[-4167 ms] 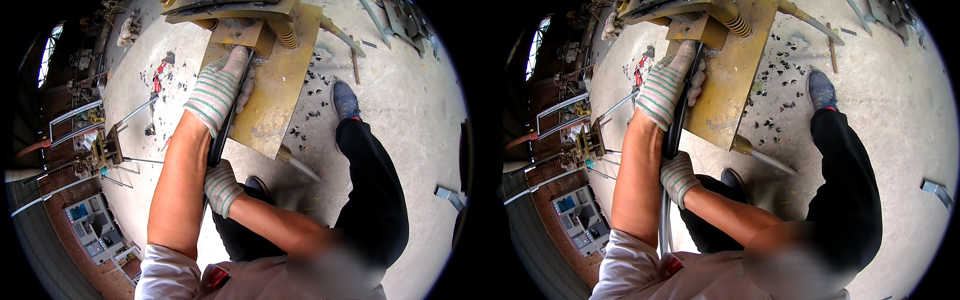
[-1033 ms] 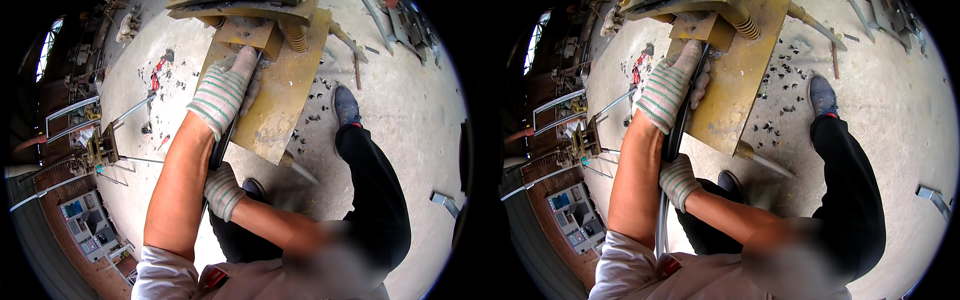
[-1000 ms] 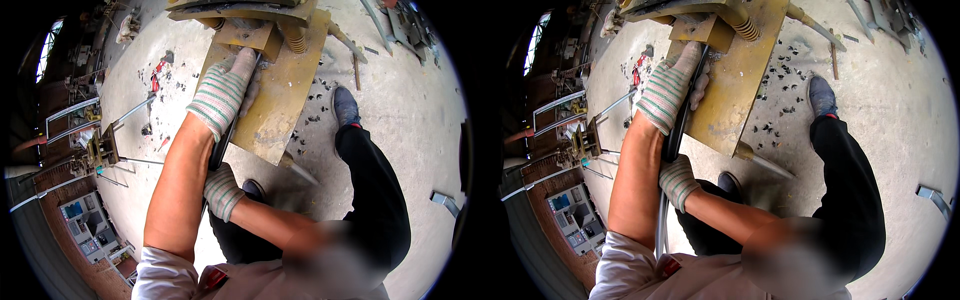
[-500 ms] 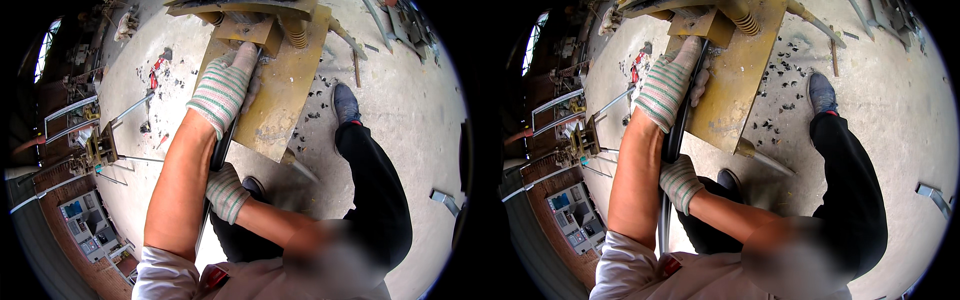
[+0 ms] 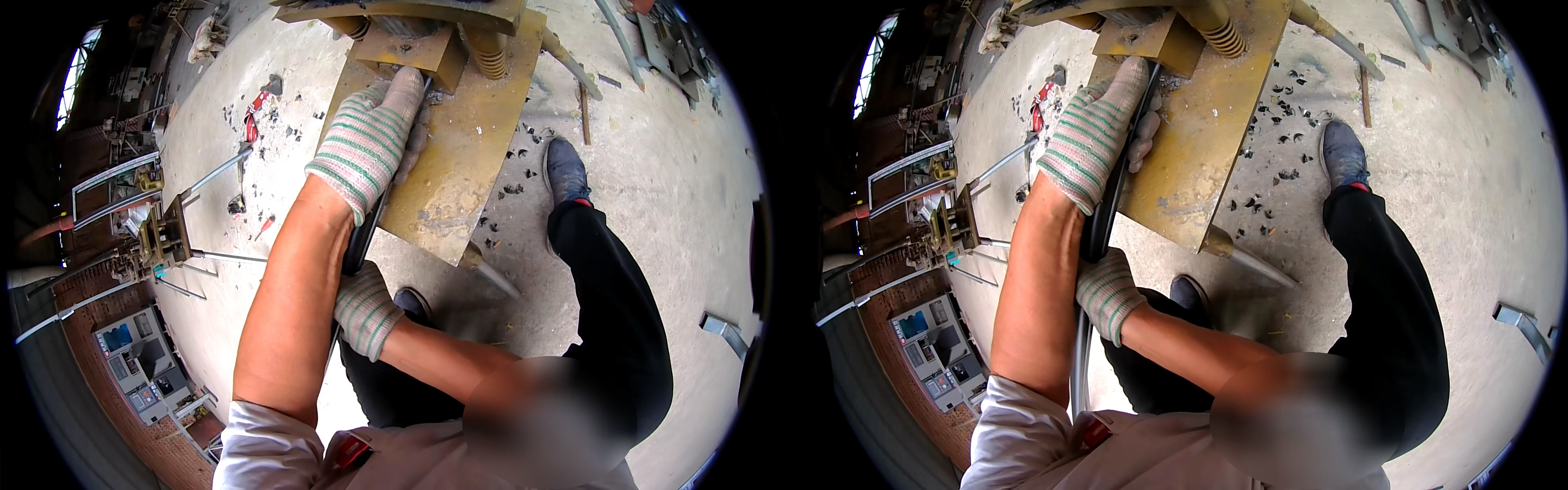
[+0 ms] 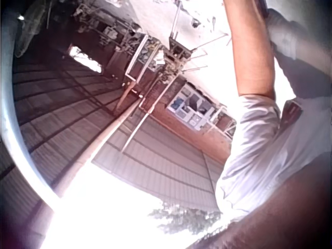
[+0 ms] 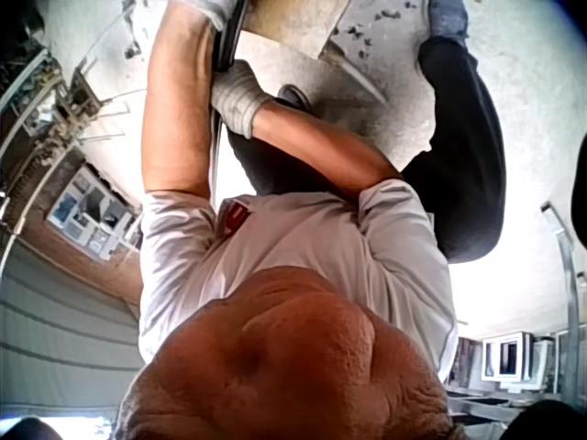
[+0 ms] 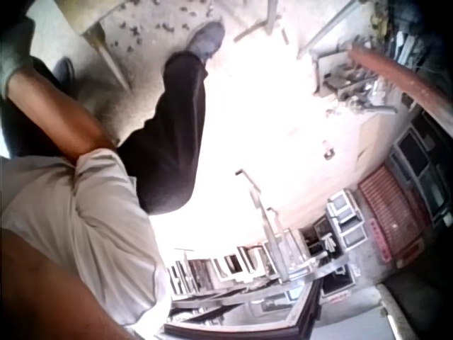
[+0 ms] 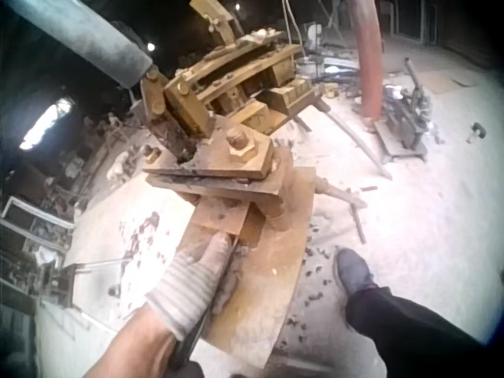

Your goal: The person bends long metal rods using a manual bending machine, repeatedly positioning and pressing the rods to form curved shapes. The person then places the bent rods onto a large rectangular frame on the floor.

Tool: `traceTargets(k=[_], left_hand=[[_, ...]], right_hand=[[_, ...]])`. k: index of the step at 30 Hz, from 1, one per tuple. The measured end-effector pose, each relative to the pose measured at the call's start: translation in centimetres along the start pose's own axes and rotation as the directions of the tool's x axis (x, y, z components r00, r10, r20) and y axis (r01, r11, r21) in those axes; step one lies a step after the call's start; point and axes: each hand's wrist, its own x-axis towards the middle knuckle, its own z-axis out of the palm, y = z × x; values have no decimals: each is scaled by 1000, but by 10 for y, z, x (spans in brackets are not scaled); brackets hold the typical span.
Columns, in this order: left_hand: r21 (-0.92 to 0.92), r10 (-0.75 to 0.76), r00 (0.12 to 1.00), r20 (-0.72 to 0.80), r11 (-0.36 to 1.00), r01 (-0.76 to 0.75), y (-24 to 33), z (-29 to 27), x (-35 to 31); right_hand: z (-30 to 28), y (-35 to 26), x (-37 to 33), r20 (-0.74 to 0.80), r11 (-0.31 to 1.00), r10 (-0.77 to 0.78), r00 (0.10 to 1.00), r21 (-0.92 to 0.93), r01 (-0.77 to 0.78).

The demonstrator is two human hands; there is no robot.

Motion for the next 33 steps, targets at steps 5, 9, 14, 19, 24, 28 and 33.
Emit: traceTargets(k=[5, 9, 14, 19, 24, 28, 33], left_hand=[[7, -4, 1000, 10, 1000, 4, -2, -2, -1], [39, 19, 1000, 18, 999, -19, 2, 1, -3], [-27, -5, 1000, 20, 1000, 6, -3, -2, 0], [-9, 47, 999, 28, 999, -46, -4, -2, 1], [-36, 15, 999, 34, 999, -14, -4, -1, 2], [-2, -9, 1000, 17, 1000, 9, -1, 0, -1], [-7, 12, 999, 44, 1000, -11, -2, 0, 2]], right_hand=[[1, 2, -1, 18, 998, -31, 999, 46, 30], [-6, 13, 9, 32, 990, -32, 999, 136, 27], [3, -2, -2, -8, 999, -22, 1000, -33, 22], [-3, -2, -3, -10, 995, -12, 1000, -99, 11], [-3, 2, 4, 6, 995, -18, 1000, -97, 18], [-2, -8, -4, -23, 979, 7, 1000, -205, -12], [-2, 9, 7, -36, 997, -55, 998, 46, 56]])
